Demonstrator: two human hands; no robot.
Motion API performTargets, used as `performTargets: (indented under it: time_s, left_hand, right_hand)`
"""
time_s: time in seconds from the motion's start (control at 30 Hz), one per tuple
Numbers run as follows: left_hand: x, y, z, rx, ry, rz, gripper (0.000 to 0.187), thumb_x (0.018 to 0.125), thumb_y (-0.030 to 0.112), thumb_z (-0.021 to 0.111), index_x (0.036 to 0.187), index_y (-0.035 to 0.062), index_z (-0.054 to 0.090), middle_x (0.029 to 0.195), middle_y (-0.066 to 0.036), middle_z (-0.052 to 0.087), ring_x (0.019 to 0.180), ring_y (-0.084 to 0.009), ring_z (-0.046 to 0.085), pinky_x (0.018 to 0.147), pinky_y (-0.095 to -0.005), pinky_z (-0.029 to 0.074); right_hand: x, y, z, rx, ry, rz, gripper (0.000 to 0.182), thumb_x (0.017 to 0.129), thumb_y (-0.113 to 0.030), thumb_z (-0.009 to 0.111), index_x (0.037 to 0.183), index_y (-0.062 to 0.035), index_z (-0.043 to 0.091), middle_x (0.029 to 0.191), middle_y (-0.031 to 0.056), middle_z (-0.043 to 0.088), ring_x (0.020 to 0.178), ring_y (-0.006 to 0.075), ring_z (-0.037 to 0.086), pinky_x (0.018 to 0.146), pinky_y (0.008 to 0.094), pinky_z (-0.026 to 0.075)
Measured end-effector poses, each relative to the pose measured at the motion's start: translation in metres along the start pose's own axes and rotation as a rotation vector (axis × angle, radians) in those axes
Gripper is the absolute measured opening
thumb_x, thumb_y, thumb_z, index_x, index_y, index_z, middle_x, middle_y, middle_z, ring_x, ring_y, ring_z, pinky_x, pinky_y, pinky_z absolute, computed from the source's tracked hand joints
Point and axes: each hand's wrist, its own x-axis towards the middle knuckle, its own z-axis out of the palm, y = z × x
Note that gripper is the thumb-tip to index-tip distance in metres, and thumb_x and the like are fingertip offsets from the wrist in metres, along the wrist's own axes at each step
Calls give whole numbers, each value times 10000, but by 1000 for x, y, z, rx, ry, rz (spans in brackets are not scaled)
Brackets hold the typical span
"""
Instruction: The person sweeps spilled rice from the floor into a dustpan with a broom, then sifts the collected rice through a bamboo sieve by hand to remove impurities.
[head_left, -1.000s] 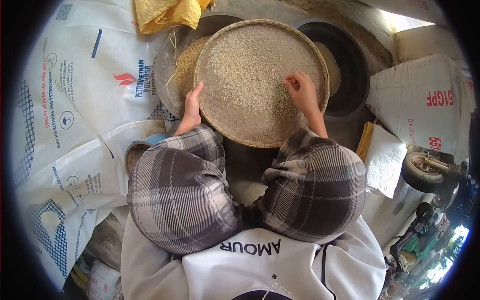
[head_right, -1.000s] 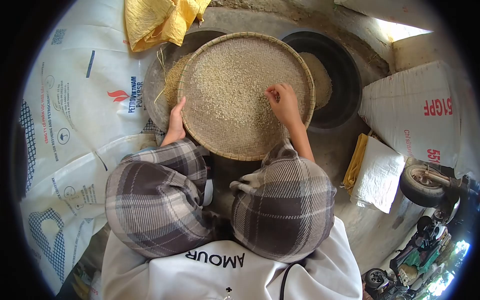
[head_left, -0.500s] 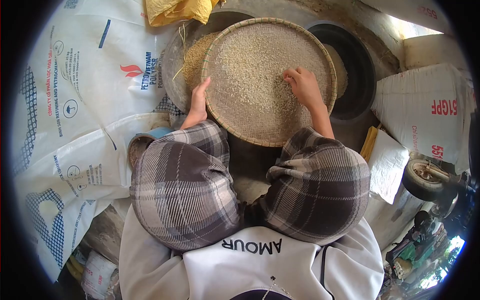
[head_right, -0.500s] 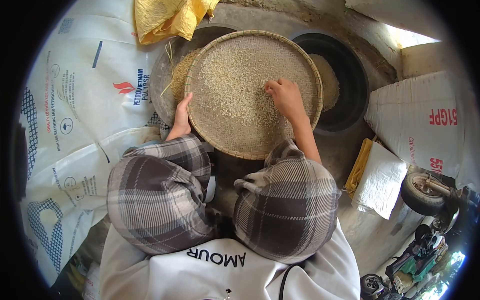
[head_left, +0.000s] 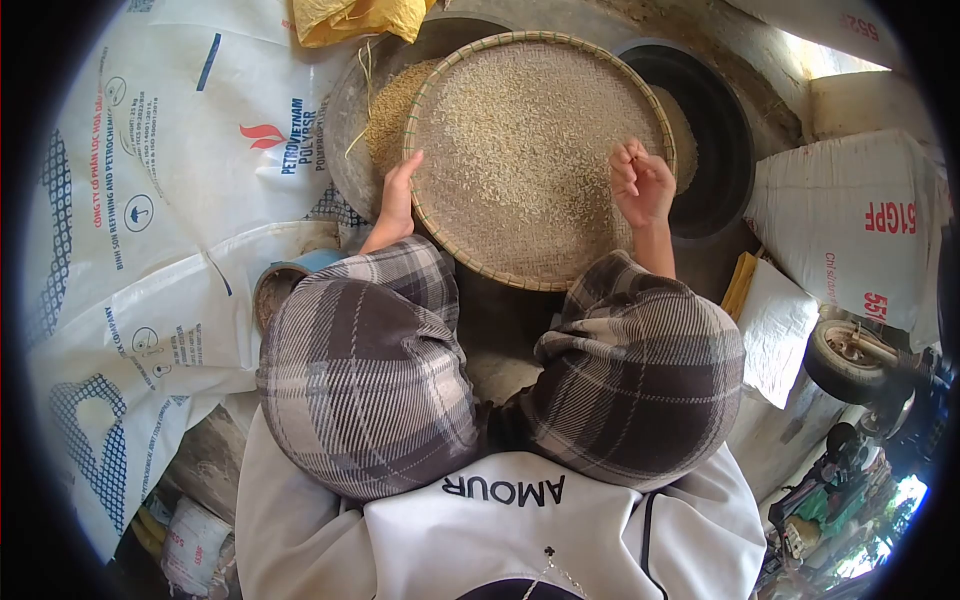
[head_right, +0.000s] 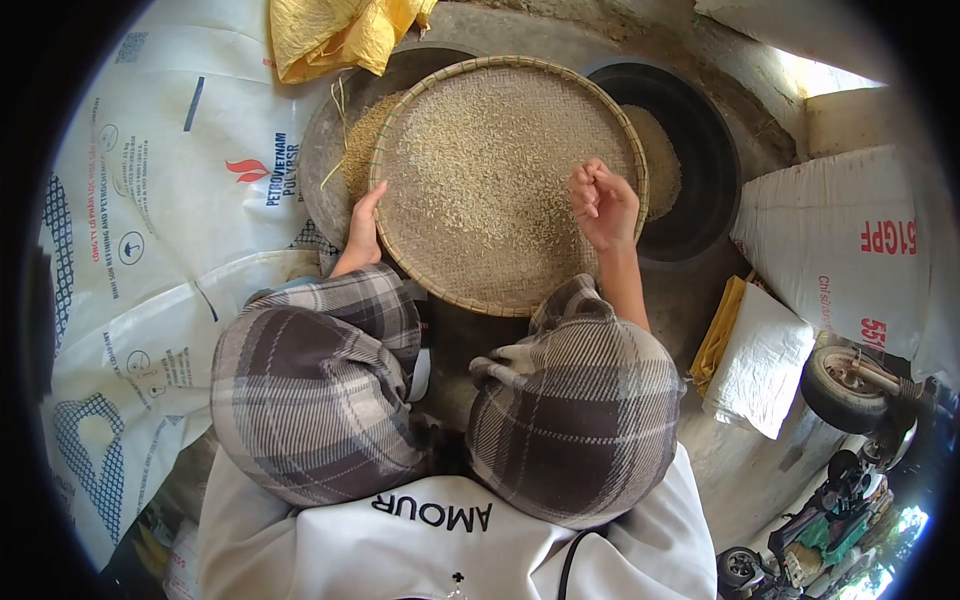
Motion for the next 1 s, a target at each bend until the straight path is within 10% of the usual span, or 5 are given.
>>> performTargets:
  time_s: [0.17,0.37,0.57,0.8,1.0]
  left_hand:
    - [0,1,-1,-7,2,-32,380,907,282,542,1135,-20,574,1042,-113,636,937,-193,625,829,-315,494]
    - [0,1,-3,42,17,-7,364,901,274,552,1118,-17,582,1033,-107,639,931,-190,622,822,-314,487]
    - [6,-5,-10,54,6,9,374,915,271,518,1148,-17,568,1076,-129,634,954,-216,635,827,-345,515]
    - [5,-3,-8,40,-2,-13,373,912,265,520,1152,-16,564,1076,-128,633,957,-217,632,833,-349,514]
    - [0,1,-2,38,13,-10,379,911,266,521,1161,-16,558,1083,-132,631,968,-226,627,843,-352,507]
  right_hand:
    - [10,5,4,25,-22,-6,120,852,-108,519,855,9,547,700,37,467,554,82,399,428,203,284]
    - [35,14,13,-1799,336,-213,193,845,-198,641,907,-28,705,531,16,456,482,108,440,478,300,354]
    - [35,29,24,-2015,351,-248,167,805,-203,678,862,-47,686,577,130,551,539,273,553,542,389,427]
    - [46,31,5,-2044,320,-313,156,824,-190,672,840,-35,664,560,102,567,523,244,557,532,372,434]
    - [13,-6,-12,-225,87,33,192,898,-185,551,767,-92,446,595,-59,246,453,69,237,419,232,225]
